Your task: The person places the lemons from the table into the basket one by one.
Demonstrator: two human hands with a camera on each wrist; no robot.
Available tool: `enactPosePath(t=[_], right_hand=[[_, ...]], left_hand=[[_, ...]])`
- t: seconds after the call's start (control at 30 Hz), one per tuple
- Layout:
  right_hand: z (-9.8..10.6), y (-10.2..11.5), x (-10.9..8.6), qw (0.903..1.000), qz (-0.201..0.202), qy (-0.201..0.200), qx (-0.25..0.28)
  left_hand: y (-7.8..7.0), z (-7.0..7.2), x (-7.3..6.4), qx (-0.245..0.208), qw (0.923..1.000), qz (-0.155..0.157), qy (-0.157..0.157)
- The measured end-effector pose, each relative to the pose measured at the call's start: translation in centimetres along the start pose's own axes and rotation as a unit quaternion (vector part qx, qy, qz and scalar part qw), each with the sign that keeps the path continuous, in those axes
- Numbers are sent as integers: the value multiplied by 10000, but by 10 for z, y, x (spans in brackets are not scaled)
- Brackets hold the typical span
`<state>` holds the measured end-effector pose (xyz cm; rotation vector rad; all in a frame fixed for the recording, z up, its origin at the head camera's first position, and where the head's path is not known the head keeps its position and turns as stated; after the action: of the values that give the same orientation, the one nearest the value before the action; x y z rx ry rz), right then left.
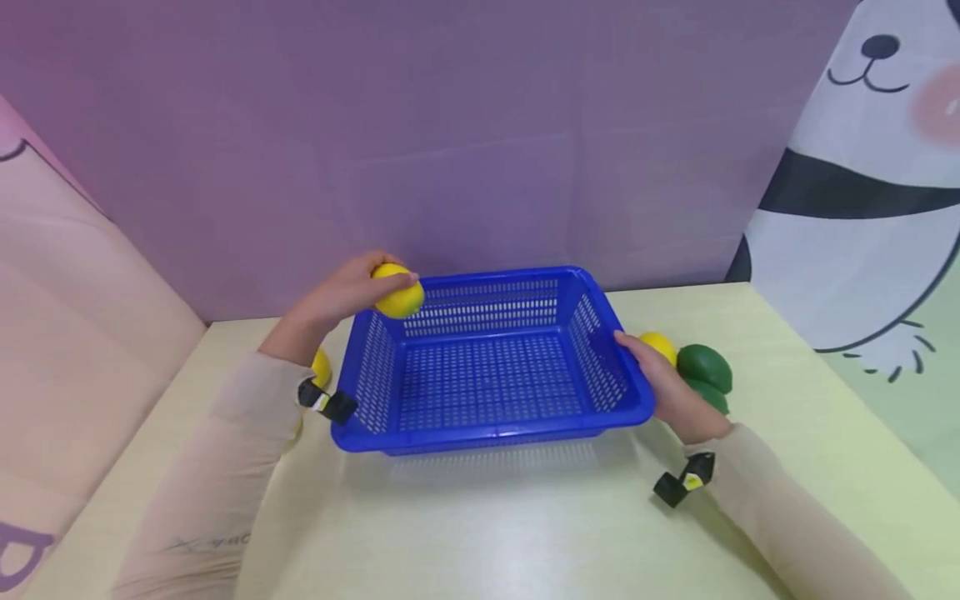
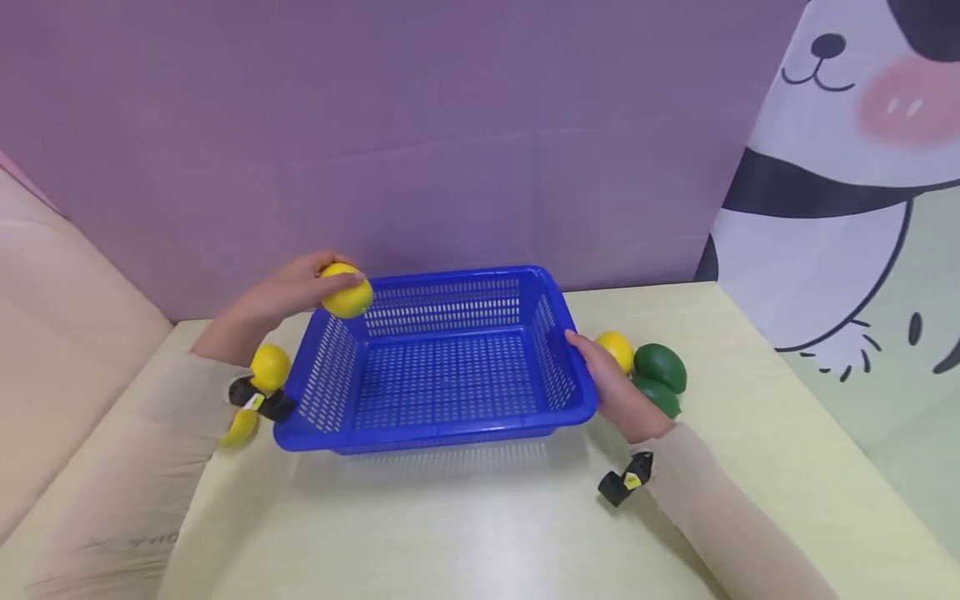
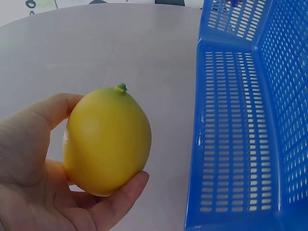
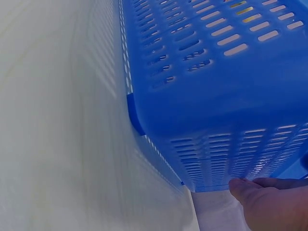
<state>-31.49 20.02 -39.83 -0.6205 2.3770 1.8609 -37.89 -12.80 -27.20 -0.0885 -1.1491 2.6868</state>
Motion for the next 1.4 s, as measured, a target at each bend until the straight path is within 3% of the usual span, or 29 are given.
enactPosePath(t=[0.3, 0.87, 1.1, 1.4], right_hand=[[2, -3, 0, 9999, -111, -115, -34], [4, -1, 1, 9998, -87, -118, -115], [4, -1, 0, 9997, -77, -130, -207], [4, 0, 1, 9997, -6, -79, -251]], left_hand=[[-12, -17, 12, -149, 9996, -208, 117], [-14, -48, 32, -349, 9986, 9, 401], [-7, -62, 38, -264, 9976, 267, 581], [-5, -81, 43, -111, 9957, 307, 870]])
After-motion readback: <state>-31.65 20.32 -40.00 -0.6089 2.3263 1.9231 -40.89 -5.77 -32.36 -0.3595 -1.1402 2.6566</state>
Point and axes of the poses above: each hand's wrist, its own x-axis towards the middle knuckle, its own z-axis out of the back of the hand, y = z × x, the point moved 9 cm from there along x, towards the middle knuckle, and after that the axes turned 6 degrees about -y, right-handed, at the moved point
